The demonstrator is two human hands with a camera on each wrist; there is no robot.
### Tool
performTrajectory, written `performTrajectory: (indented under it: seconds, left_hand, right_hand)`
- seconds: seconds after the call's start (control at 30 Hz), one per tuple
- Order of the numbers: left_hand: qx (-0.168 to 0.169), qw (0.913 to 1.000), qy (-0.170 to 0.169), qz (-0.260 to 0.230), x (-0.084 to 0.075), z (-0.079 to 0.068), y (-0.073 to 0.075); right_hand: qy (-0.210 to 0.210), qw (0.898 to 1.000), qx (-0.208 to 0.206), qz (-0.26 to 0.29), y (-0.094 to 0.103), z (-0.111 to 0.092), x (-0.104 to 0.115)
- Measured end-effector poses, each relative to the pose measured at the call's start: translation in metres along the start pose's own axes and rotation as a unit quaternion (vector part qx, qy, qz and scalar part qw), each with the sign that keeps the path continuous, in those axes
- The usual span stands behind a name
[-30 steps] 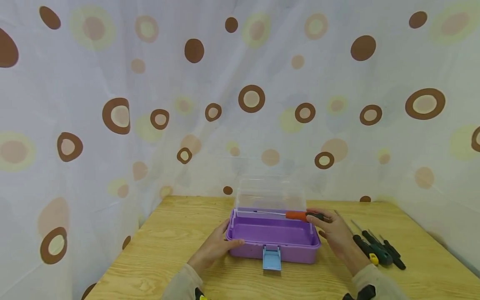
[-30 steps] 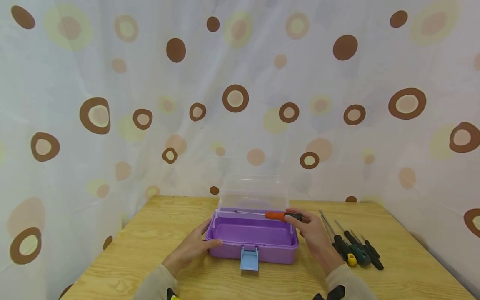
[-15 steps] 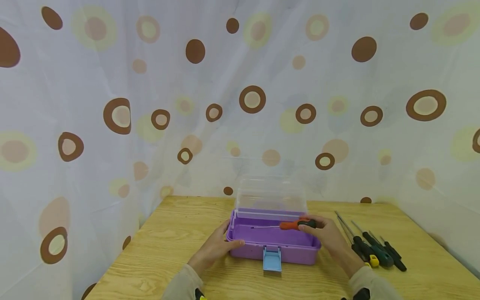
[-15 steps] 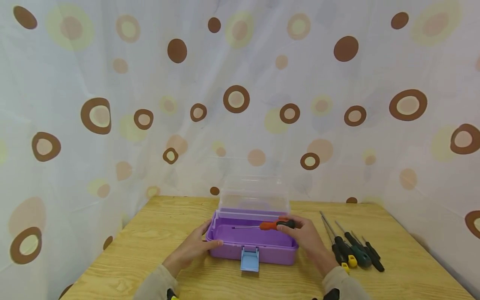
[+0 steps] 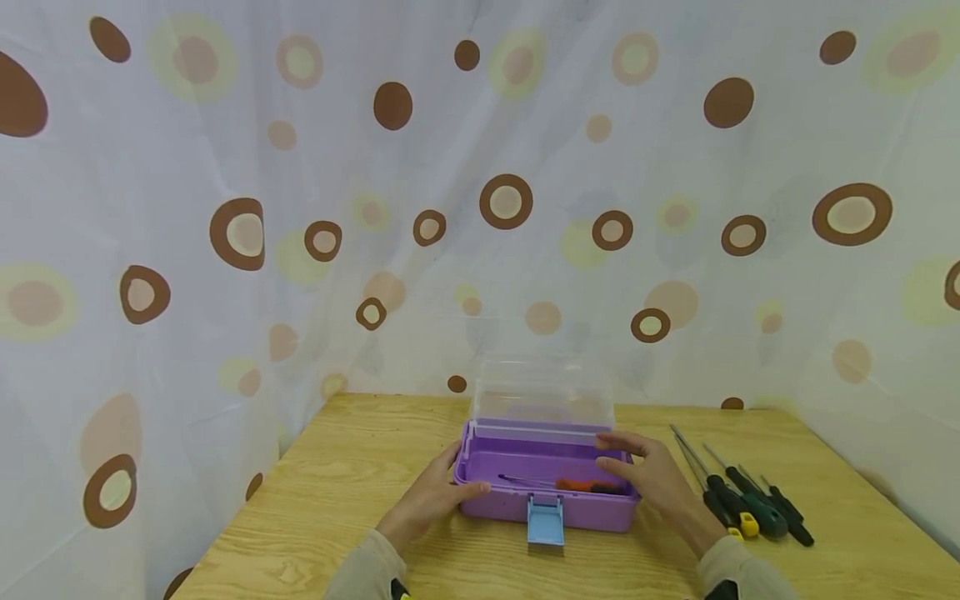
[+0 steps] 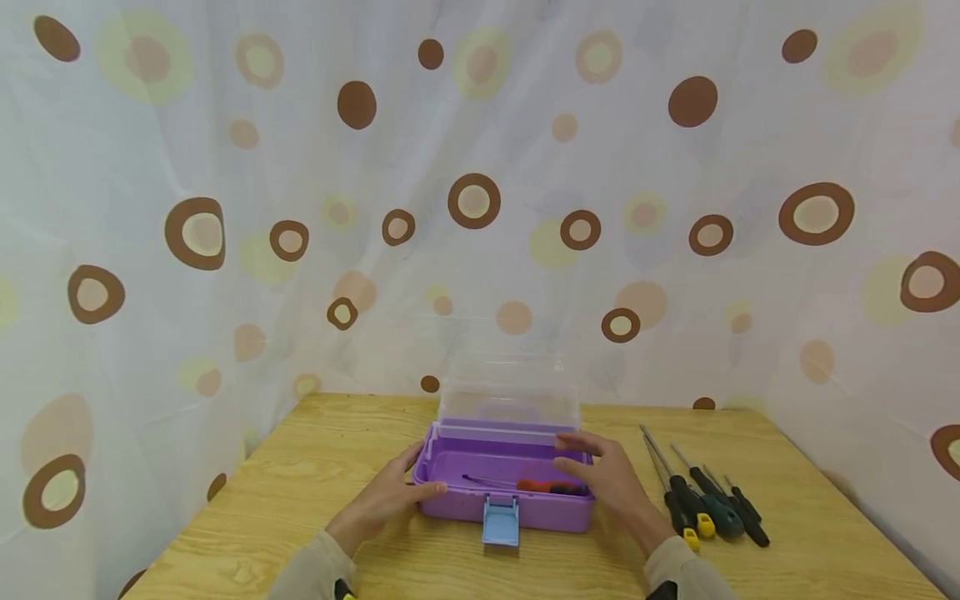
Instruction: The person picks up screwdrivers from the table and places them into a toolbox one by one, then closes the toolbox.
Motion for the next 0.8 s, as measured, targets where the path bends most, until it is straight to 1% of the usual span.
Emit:
performTrajectory:
  seconds: [0.07, 0.2, 0.33, 0.57, 0.8]
  left_hand:
    - [0.0, 1.0, -0.001, -0.001, 0.0, 0.0, -0.001]
    - [-0.003, 1.0, 0.0, 0.003, -0.001, 0.0, -0.001]
    - [-0.004, 1.0, 0.0, 0.001, -0.002, 0.0, -0.001]
    - [-0.005, 1.0, 0.004, 0.001, -0.002, -0.001, 0.0]
    - [-0.006, 0.9997, 0.02, 0.008, 0.0, -0.002, 0.001]
  right_hand:
    - [0.008, 1.0, -0.01, -0.001, 0.002, -0.001, 0.001]
    - [0.011, 1.0, -0.028, -0.005, 0.006, -0.003, 0.005]
    - [0.014, 0.999, -0.036, -0.012, 0.012, -0.004, 0.01]
    - [0.021, 0.999, -0.033, 0.0, 0.019, -0.006, 0.013]
    - [0.04, 0.998, -0.03, 0.024, 0.022, -0.009, 0.015]
Point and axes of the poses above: each hand's wrist, its own z-axis towards the middle knuckle, its own y-axis out of the back of the hand, x = y × z, the point moved 7 cm from there along z, towards the middle knuckle, and after that the axes turned 15 degrees about x, right-handed, at the moved point
